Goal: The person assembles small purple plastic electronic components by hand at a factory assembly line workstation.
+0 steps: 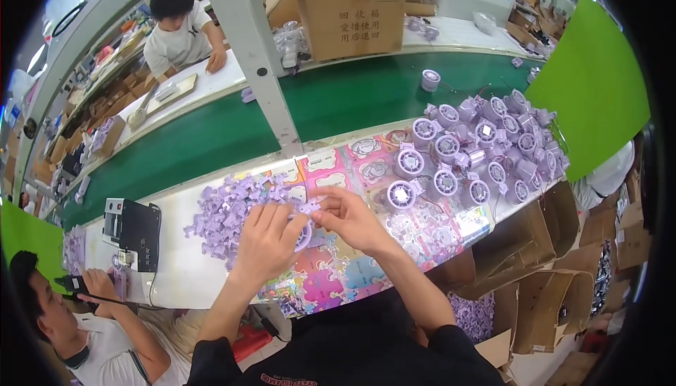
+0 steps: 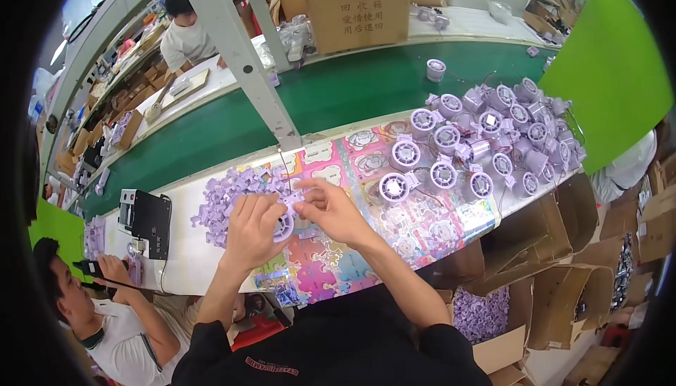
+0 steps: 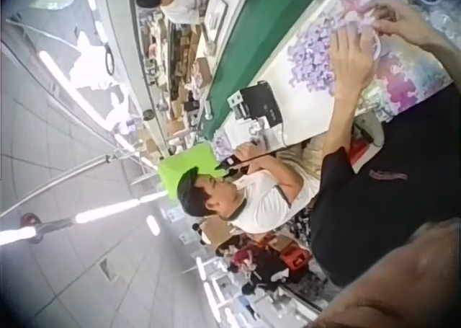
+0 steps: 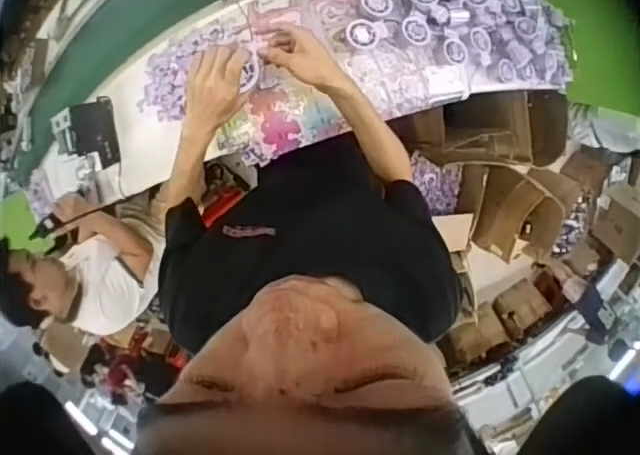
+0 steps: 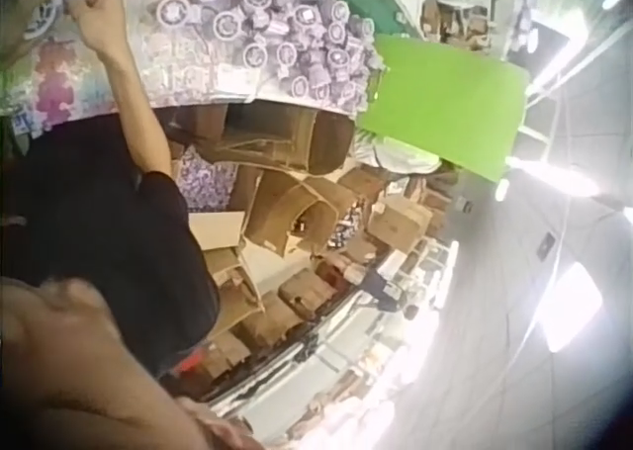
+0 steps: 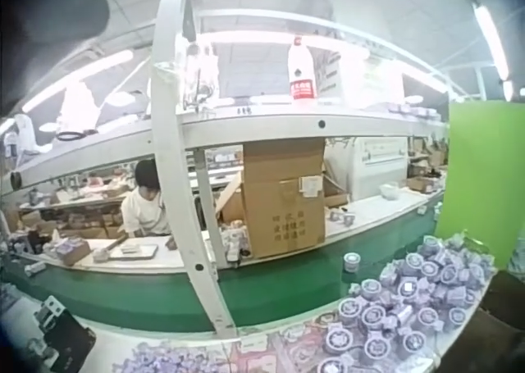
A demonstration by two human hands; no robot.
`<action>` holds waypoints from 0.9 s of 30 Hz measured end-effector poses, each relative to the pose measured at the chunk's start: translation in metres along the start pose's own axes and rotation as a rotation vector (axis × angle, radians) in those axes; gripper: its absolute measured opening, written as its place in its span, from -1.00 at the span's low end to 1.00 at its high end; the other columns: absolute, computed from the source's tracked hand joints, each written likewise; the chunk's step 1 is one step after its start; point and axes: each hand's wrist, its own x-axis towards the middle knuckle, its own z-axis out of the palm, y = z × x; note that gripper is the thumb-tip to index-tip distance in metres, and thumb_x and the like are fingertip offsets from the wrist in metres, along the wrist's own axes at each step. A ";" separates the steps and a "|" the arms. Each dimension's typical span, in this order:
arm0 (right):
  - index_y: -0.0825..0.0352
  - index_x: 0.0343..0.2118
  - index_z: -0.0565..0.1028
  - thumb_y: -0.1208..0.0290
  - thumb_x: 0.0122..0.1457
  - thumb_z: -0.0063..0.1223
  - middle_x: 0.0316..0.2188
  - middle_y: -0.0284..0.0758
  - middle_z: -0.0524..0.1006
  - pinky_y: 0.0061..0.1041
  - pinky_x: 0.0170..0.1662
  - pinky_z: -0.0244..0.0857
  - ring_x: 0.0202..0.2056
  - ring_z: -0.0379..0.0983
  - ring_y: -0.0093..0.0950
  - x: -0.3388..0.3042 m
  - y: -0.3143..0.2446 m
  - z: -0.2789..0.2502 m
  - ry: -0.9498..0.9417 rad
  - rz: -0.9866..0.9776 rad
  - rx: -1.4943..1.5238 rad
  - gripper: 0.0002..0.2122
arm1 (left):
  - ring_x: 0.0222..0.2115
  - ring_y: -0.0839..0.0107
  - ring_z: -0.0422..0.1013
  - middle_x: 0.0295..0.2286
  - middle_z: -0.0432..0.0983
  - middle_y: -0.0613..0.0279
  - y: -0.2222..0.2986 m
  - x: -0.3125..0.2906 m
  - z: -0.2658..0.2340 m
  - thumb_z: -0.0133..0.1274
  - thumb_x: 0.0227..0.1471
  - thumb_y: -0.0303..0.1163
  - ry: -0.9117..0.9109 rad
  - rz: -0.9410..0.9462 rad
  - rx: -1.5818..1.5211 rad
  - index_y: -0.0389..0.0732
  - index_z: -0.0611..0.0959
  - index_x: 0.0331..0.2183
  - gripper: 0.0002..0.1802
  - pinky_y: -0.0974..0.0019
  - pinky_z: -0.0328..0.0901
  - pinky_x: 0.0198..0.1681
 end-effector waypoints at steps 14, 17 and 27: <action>0.44 -0.04 0.50 0.44 0.28 0.14 -0.35 -0.45 0.54 -0.64 -0.22 0.33 -0.32 0.43 -0.69 -0.011 0.019 -0.025 0.228 -0.024 0.093 -0.75 | -0.19 0.03 0.47 -0.20 0.50 0.05 -0.059 0.028 -0.004 0.46 -0.27 -0.11 -0.087 -0.027 -0.457 -0.17 0.53 -0.11 -0.30 0.09 0.36 -0.14; 0.45 -0.03 0.52 0.38 0.33 0.05 -0.39 -0.45 0.53 -0.64 -0.28 0.27 -0.37 0.37 -0.67 0.003 0.059 -0.032 0.413 -0.089 -0.051 -0.73 | -0.35 0.22 0.50 -0.40 0.54 0.11 -0.162 0.030 0.025 0.32 -0.09 -0.30 -0.020 -0.401 -0.333 -0.23 0.51 -0.08 -0.47 0.21 0.38 -0.25; 0.41 -0.11 0.56 0.43 0.29 -0.03 -0.44 -0.17 0.53 -0.42 -0.33 0.32 -0.44 0.45 -0.34 0.012 0.056 -0.020 0.546 -0.216 -0.588 -0.78 | -0.56 0.36 0.52 -0.47 0.58 0.03 -0.450 0.028 0.238 -0.08 0.21 0.13 0.089 -0.929 -0.462 0.01 0.22 0.30 -0.25 0.32 0.46 -0.34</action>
